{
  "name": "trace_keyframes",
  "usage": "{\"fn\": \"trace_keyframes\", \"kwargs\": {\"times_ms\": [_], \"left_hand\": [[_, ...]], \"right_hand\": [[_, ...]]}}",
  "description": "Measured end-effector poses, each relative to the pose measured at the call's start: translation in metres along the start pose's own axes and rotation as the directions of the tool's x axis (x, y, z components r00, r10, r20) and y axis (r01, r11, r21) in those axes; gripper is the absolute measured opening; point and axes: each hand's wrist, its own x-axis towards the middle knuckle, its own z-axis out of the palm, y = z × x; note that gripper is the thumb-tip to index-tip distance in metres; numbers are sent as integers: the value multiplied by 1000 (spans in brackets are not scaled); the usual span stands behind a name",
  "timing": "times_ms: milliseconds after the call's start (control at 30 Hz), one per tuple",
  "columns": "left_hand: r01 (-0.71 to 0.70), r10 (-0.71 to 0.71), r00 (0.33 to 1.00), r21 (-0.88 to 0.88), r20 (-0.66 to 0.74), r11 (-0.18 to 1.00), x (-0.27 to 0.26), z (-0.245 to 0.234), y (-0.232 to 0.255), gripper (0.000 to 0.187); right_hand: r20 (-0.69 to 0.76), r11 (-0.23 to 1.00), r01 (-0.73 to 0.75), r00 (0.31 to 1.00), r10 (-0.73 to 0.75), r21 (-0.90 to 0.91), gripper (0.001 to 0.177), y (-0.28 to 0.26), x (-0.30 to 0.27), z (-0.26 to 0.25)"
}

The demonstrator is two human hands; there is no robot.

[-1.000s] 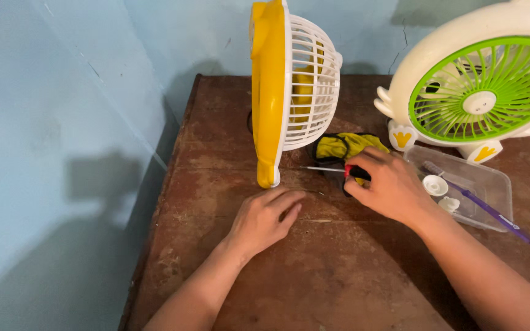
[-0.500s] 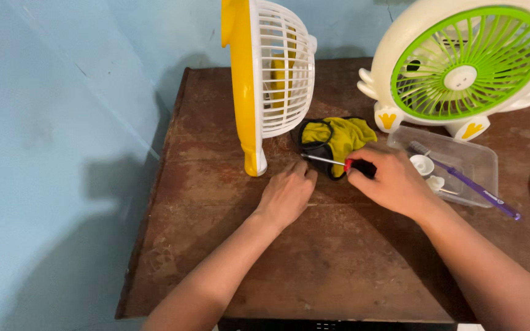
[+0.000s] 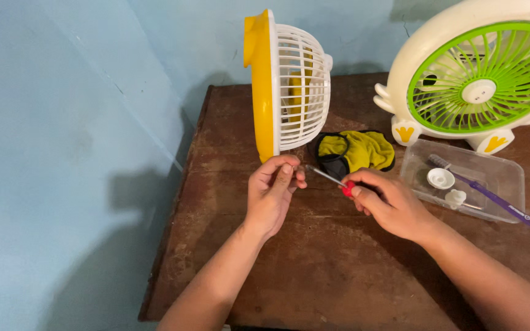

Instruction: The person wipes a yellow fan cage with a cloth, then attaches it to a white fan body. They align the parts and secure the assembly by tightening a screw at the base with a screwdriver.

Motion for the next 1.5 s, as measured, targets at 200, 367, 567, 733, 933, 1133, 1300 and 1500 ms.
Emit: {"fn": "trace_keyframes", "kwargs": {"times_ms": [200, 367, 567, 733, 933, 1133, 1300, 1500], "left_hand": [[16, -21, 996, -61, -89, 998, 0, -1, 2, 15], [34, -39, 994, -60, -98, 998, -1, 1, 6, 14], [-17, 23, 989, 41, -149, 999, 1, 1, 5, 16], [-15, 31, 982, 87, -189, 996, 1, 0, 1, 18], [-5, 32, 979, 136, -199, 991, 0, -2, -1, 18], [-9, 54, 971, 189, -234, 982, 0, 0, -2, 17], [5, 49, 963, 199, -264, 980, 0, 2, -1, 17], [-1, 67, 972, 283, -223, 959, 1, 1, -1, 16]], "right_hand": [[13, 990, 67, 998, -66, -122, 25, -12, -1, 8], [-20, 981, 90, 995, -95, -170, 23, -16, -2, 9], [-64, 944, 216, 969, -239, -249, 22, -17, -2, 6], [-59, 949, 199, 974, -219, -243, 23, -17, 0, 4], [-75, 942, 230, 964, -255, -246, 25, -18, -2, 5], [-100, 941, 209, 965, -243, -265, 24, -23, -3, 4], [-119, 912, 298, 932, -341, -281, 23, -27, -2, 3], [-136, 898, 331, 914, -381, -290, 23, -29, -3, 3]]}}
